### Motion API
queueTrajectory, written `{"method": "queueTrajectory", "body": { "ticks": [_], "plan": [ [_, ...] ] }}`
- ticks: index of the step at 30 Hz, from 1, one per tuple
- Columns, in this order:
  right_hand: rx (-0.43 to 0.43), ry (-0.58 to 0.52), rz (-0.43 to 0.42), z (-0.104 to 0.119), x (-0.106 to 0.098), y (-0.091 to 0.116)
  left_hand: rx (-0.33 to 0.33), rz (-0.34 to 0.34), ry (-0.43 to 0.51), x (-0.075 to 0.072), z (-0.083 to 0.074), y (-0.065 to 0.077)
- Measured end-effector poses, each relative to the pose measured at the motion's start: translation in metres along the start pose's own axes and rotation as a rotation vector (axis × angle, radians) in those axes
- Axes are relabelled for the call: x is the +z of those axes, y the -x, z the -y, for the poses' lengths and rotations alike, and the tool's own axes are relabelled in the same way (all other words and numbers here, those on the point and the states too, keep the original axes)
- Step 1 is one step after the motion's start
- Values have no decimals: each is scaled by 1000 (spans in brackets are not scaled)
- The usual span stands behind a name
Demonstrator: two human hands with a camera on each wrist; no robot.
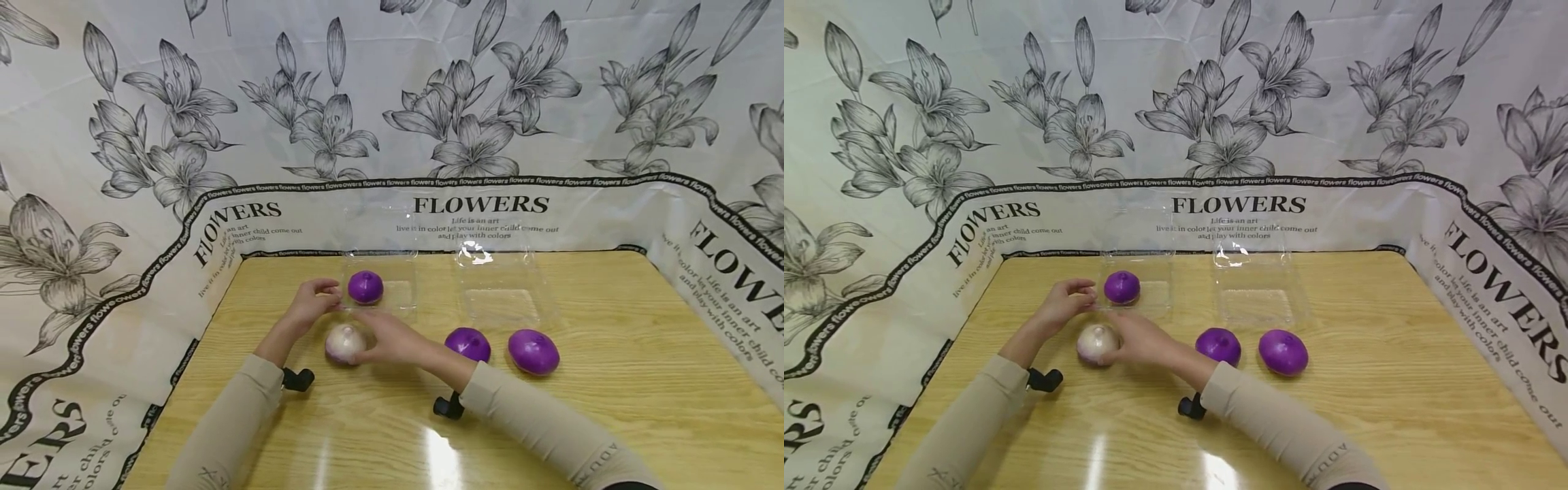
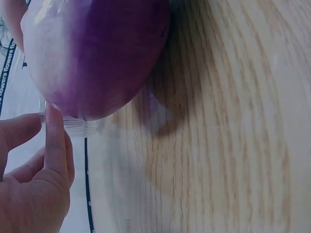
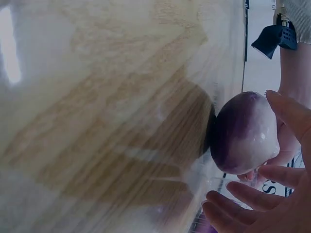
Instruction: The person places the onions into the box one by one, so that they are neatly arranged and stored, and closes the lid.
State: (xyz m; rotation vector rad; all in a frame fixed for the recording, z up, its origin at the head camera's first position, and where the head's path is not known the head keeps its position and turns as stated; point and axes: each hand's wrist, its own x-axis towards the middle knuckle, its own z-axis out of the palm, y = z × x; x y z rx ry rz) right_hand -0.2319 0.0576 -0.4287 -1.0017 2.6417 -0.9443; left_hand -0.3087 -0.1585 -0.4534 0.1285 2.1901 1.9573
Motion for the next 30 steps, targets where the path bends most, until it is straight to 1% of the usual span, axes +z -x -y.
{"method": "queueTrajectory", "body": {
  "ticks": [4,7,15,22,27,30],
  "plan": [
    [2,17,-2,-1,9,-3,-2,-4,-1,0,0,0],
    [12,22,2,1,13,-5,3,1,3,0,0,-1],
    [-26,44,14,4,18,-10,2,-1,-3,-1,2,-1],
    [-43,43,4,2,20,-15,3,-16,-27,-1,-1,1],
    [-57,32,1,0,19,-15,5,-11,-20,1,0,-1],
    [-51,18,-1,1,16,-13,9,-10,-15,1,1,-1]
  ]
}}
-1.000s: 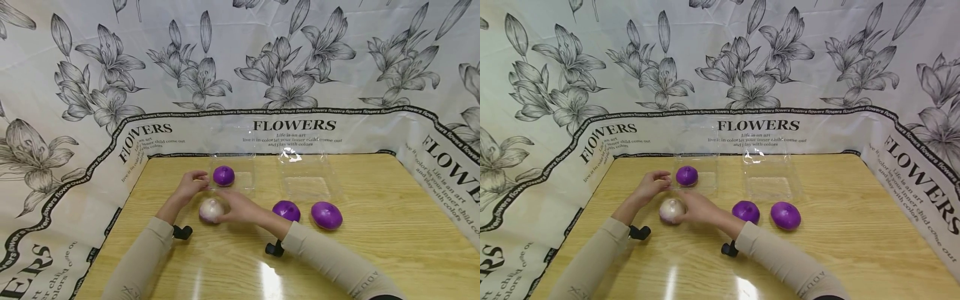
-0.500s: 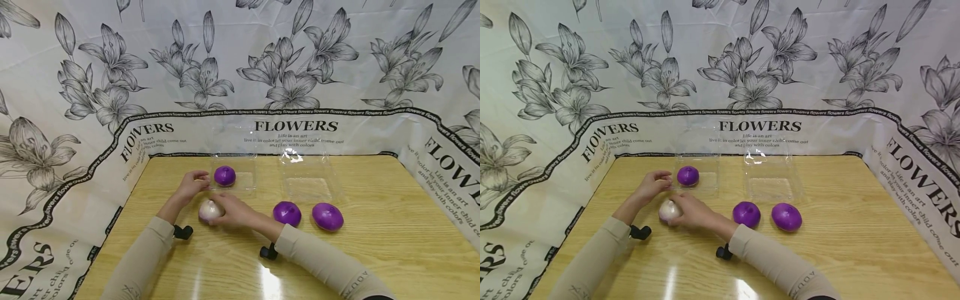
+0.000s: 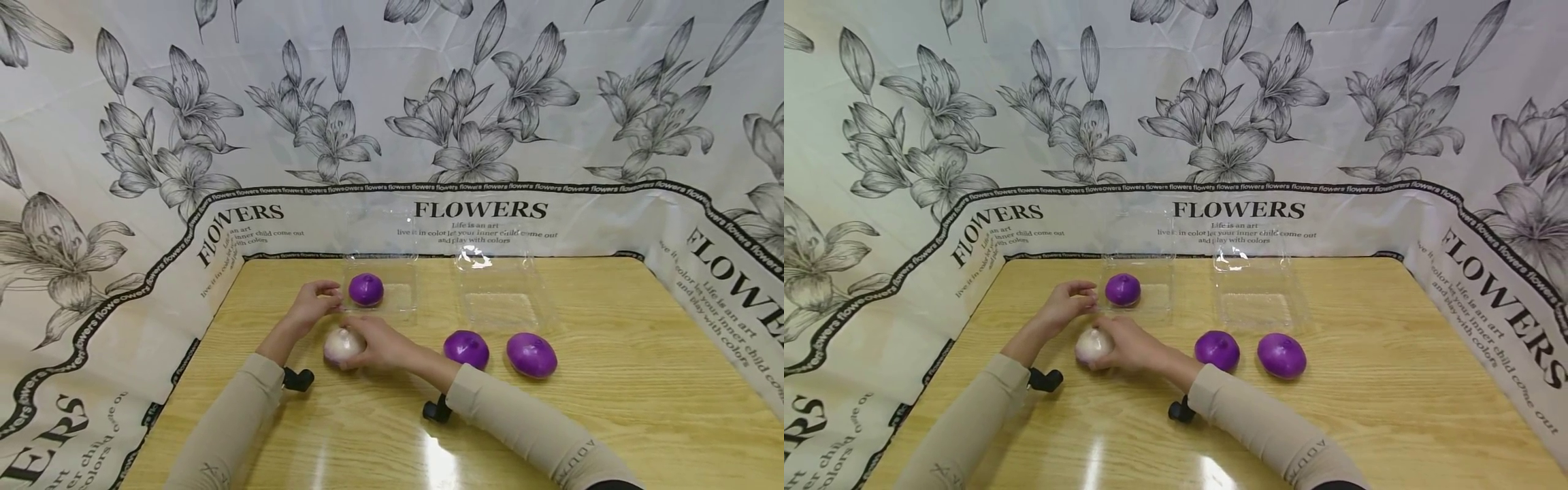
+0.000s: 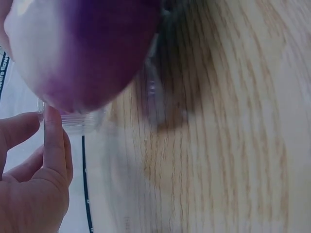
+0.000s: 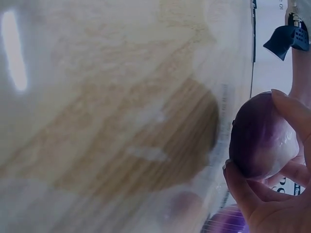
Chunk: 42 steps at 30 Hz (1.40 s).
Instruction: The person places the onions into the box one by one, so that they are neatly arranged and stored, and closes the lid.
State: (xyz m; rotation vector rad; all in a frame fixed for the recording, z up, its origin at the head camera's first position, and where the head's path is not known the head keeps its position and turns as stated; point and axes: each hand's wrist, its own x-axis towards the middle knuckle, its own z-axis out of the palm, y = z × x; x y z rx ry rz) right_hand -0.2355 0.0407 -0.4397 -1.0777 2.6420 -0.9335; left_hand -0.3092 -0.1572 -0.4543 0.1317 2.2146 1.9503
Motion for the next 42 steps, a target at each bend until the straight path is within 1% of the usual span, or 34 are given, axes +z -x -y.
{"method": "queueTrajectory", "body": {
  "ticks": [3,8,15,23,28,32,38,42],
  "plan": [
    [3,-10,-6,1,-4,3,0,-2,0,0,1,1],
    [-25,-17,-35,3,-16,8,0,-5,2,0,0,1],
    [26,-31,-63,4,-33,19,-14,-6,11,0,1,-1],
    [28,-54,-96,-2,-50,25,-7,-15,20,1,2,-1],
    [61,-14,-115,-8,-61,28,-10,-10,37,1,2,-1],
    [87,-4,-124,-12,-73,29,-16,-10,37,2,1,-1],
    [99,27,-142,-20,-86,25,-22,-15,29,1,1,-1],
    [101,48,-152,-26,-91,23,-17,-2,37,0,2,-1]
  ]
}}
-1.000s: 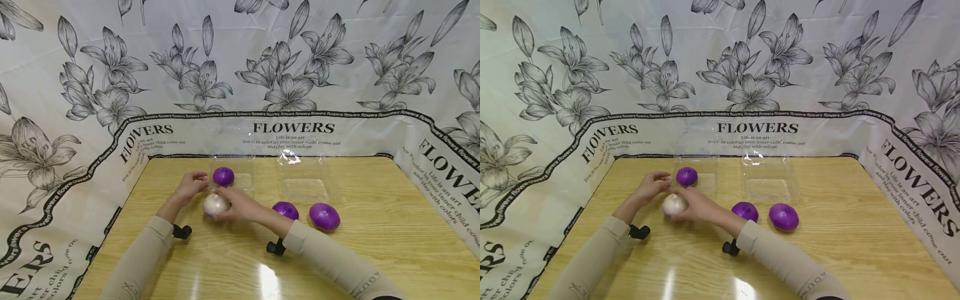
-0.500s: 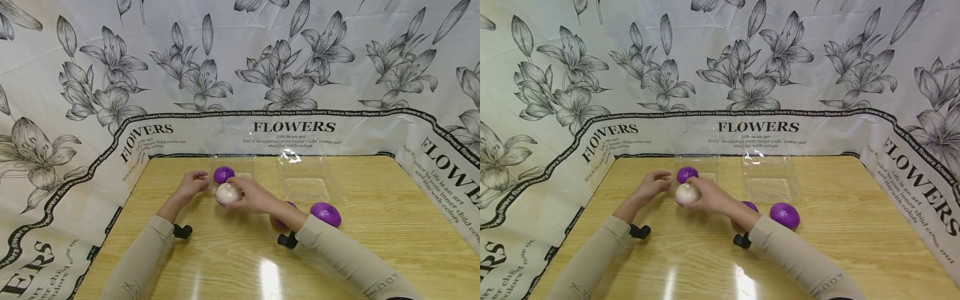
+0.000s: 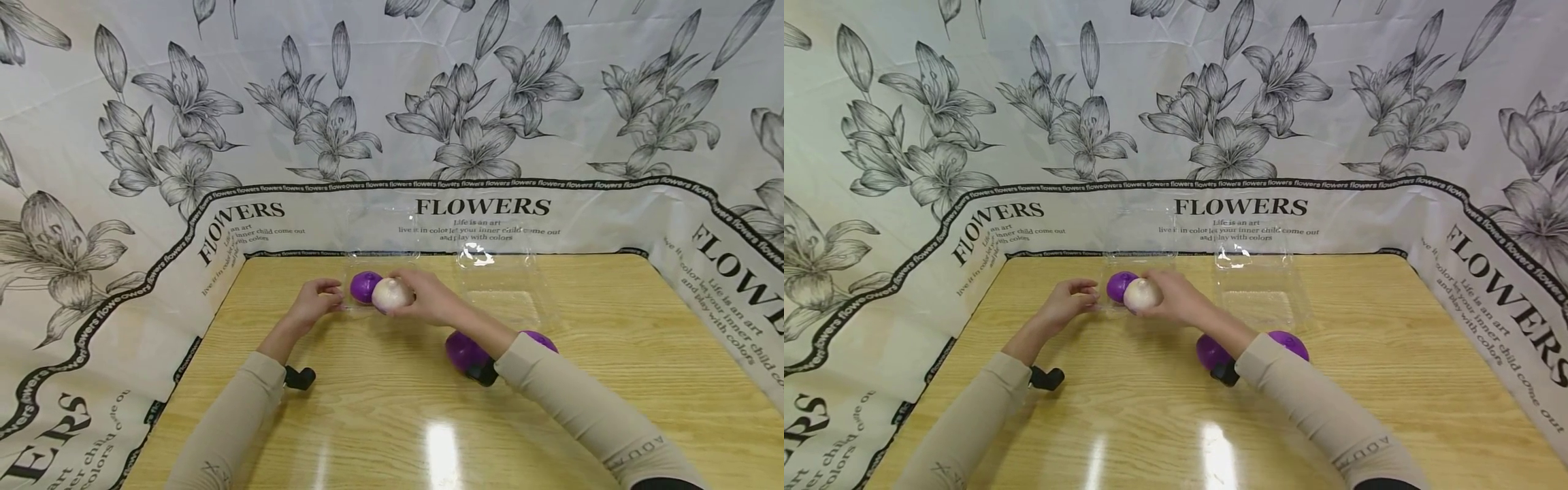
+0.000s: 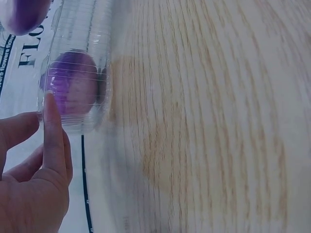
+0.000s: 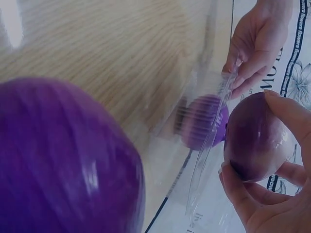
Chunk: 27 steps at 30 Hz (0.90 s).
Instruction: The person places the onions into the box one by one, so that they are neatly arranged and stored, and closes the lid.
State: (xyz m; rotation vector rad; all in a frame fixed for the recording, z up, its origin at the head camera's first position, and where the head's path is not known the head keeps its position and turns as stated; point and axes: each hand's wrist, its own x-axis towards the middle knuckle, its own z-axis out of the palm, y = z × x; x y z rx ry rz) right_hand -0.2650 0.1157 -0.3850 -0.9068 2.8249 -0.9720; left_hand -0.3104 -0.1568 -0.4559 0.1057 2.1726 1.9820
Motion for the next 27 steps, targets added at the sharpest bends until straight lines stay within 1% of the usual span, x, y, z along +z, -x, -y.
{"method": "queueTrajectory", "body": {
  "ticks": [4,8,14,27],
  "plan": [
    [34,15,5,-7,-3,-3,0,10,7,-1,-1,1],
    [66,39,19,-13,-5,-6,-7,5,4,-1,-1,2],
    [102,66,18,-20,-8,-12,-7,-2,9,0,-3,2],
    [98,159,11,-35,-4,-27,-10,-9,1,1,-2,1]
  ]
}}
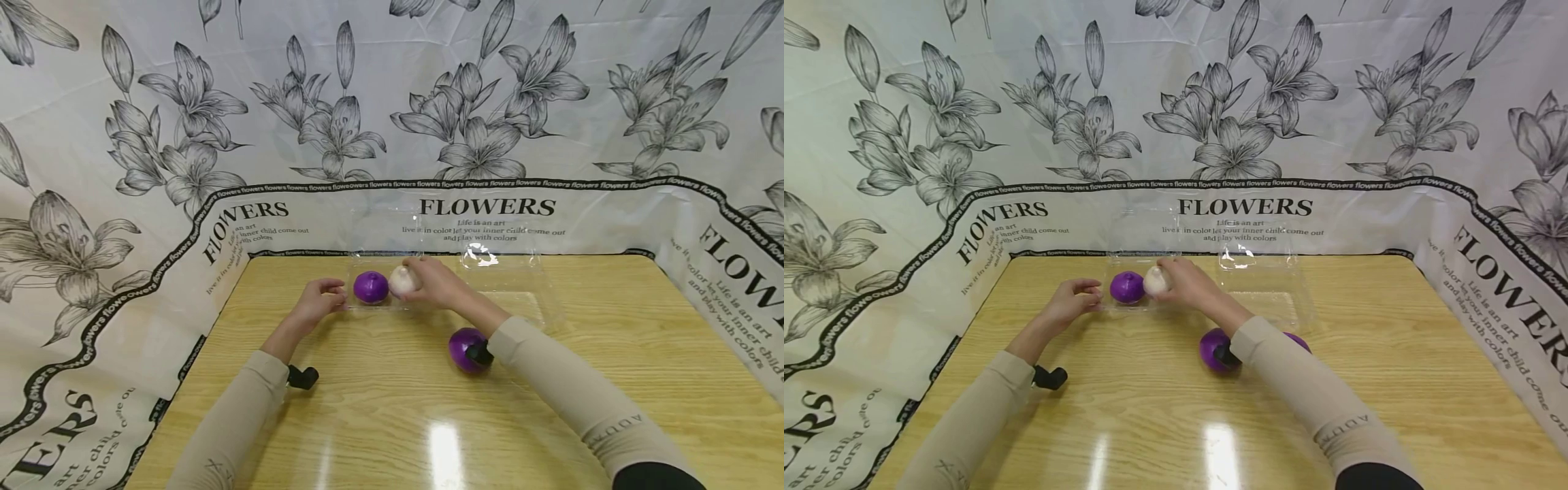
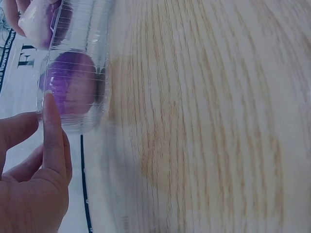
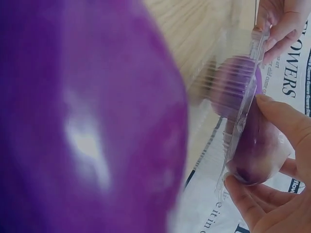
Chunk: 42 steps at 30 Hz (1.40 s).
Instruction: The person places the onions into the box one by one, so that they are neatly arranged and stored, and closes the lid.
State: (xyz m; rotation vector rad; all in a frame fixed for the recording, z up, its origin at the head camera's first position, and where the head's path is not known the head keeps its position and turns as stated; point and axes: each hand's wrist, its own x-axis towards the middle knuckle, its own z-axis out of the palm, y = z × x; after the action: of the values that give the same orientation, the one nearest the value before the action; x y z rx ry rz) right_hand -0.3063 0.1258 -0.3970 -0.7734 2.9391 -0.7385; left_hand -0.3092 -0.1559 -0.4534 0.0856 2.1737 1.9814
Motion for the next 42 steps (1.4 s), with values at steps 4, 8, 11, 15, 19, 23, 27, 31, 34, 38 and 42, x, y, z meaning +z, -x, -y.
{"method": "queueTrajectory", "body": {
  "ticks": [4,8,11,15,19,23,27,31,34,38,42],
  "plan": [
    [-1,8,3,-1,0,-2,-7,5,-13,0,0,0],
    [8,15,17,-2,-1,-3,1,12,-18,0,0,1],
    [6,18,29,-1,-2,-4,5,11,-21,0,-1,2],
    [-2,18,42,-1,-3,-5,8,12,-26,0,-2,3],
    [-11,18,53,0,-4,-6,7,16,-19,0,-3,2],
    [-25,33,68,1,-7,-8,5,12,-19,0,-3,2],
    [-32,65,86,2,-11,-12,5,6,-23,1,-3,2],
    [-34,96,101,4,-13,-17,7,6,-16,0,-3,2],
    [-29,101,118,5,-13,-21,5,7,-15,0,-3,2],
    [-11,112,135,7,-12,-25,7,4,-22,0,-3,2],
    [21,117,154,7,-8,-30,13,11,-11,0,-2,2]
  ]
}}
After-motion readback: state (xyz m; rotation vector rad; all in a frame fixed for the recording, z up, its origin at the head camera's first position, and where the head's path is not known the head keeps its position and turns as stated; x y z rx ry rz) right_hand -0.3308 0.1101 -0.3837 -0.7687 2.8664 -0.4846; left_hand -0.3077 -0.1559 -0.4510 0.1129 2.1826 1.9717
